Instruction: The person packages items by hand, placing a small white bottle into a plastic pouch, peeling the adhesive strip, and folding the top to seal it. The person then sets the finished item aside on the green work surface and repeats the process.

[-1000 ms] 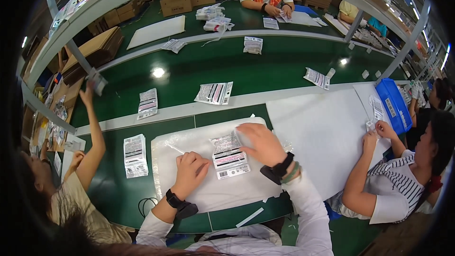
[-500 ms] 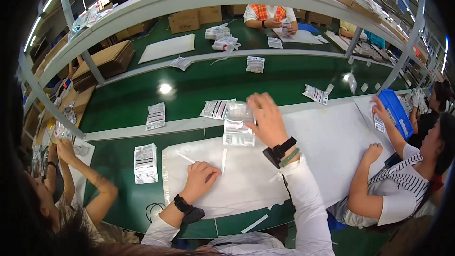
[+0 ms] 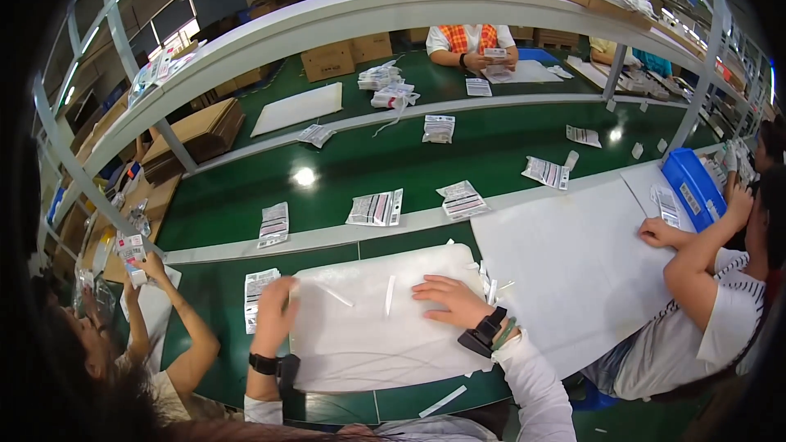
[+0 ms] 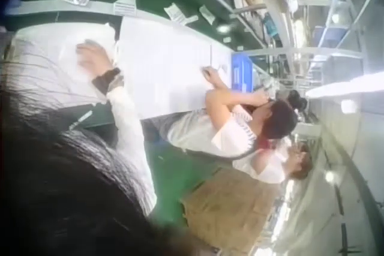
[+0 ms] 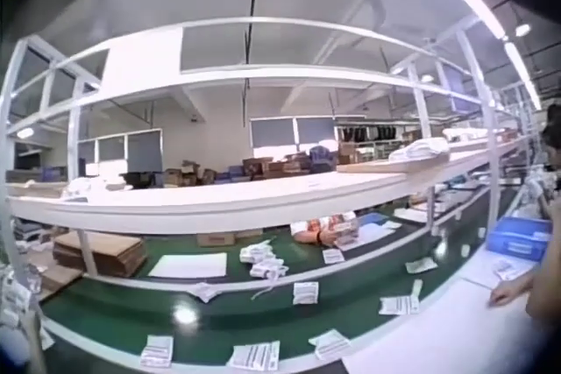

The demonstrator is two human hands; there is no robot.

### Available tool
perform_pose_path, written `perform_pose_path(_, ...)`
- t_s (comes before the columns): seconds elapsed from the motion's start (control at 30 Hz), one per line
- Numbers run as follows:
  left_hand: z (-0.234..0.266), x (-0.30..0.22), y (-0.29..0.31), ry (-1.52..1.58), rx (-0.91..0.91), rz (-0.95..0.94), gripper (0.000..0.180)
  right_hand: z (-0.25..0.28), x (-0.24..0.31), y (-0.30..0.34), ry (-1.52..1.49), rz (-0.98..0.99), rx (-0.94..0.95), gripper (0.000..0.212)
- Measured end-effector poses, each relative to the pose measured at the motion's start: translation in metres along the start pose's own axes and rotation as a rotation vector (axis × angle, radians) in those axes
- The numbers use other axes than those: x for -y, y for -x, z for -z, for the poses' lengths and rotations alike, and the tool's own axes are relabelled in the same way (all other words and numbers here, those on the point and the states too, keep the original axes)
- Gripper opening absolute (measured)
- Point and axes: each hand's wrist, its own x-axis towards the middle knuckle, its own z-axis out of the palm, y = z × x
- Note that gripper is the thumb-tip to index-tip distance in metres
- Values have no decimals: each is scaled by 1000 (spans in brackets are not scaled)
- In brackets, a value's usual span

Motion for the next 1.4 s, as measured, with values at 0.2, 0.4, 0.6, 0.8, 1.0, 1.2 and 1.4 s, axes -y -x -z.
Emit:
perform_pose_path(0.2, -9, 88, 59, -515, 83, 181, 49, -5, 4, -4, 18, -58, -26, 40)
perform_pose_path(0.4, 10, 66, 43, -361, 147, 276, 42, 1, 6, -2, -24, -18, -59, 40)
perform_pose_path(0.6, 19, 49, 28, -51, -110, 362, 36, -7, -2, 0, 57, 4, -67, 38)
perform_pose_path(0.8, -12, -83, -17, 479, -150, 111, 39, 5, 5, 3, -213, -81, -196, 38)
perform_pose_path(1.0, -104, -163, -32, 276, 288, -430, 52, 12, 14, 12, -509, -453, -315, 39)
perform_pose_path(1.2, -120, -166, -23, 127, 404, -386, 42, 26, 27, 7, -205, -489, -344, 41)
perform_pose_path(1.4, -121, -178, -42, 35, 430, -406, 31, 26, 22, 12, 29, -347, -417, 41)
